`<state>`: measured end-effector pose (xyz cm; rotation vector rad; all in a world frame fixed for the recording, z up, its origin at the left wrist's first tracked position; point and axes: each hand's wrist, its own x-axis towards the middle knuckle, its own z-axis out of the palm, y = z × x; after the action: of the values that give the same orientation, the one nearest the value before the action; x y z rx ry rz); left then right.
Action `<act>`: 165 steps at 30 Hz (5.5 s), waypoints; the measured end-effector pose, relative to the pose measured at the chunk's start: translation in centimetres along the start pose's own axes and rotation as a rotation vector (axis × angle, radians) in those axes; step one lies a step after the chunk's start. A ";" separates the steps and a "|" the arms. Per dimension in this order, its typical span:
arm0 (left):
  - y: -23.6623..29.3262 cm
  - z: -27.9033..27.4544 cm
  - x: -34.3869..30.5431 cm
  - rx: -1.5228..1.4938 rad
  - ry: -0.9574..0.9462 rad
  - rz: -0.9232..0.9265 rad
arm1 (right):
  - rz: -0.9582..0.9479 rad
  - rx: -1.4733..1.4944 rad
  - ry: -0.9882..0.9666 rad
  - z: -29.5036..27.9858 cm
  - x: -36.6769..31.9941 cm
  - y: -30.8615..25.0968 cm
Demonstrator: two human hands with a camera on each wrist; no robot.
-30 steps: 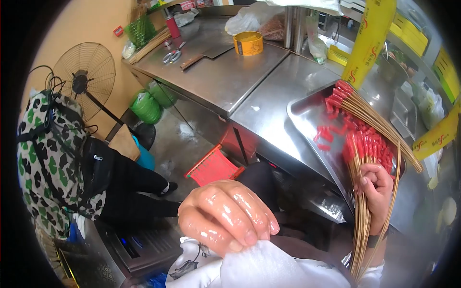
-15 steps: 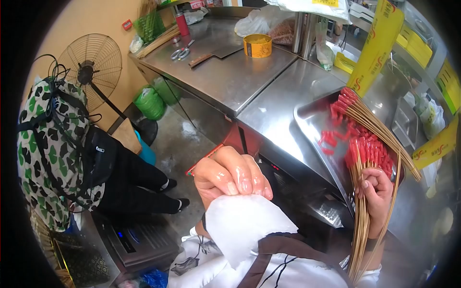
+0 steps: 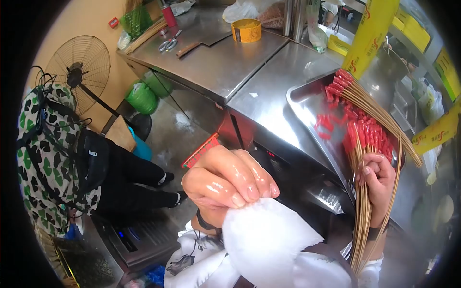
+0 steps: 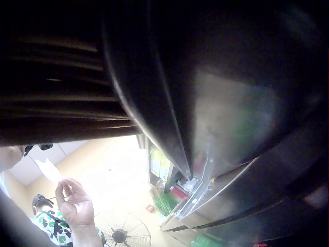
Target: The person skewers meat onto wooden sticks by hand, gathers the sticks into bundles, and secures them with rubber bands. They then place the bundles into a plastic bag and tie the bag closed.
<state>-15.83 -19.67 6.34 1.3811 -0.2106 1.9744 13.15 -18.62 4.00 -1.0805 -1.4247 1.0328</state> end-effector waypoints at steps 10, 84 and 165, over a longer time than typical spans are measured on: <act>1.4 -0.8 1.1 0.505 -0.447 0.081 | 0.019 -0.005 -0.002 -0.3 -0.1 0.1; -4.4 2.2 -1.5 -0.490 0.145 -0.545 | -0.021 0.006 -0.050 -1.1 -0.1 0.3; -2.3 6.0 3.9 -0.431 -0.495 -0.105 | -0.170 -0.020 -0.134 -1.5 0.4 0.8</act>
<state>-10.55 -19.22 11.63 1.5211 -0.7289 1.3653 14.68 -17.95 3.48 -0.9000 -1.6084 0.9847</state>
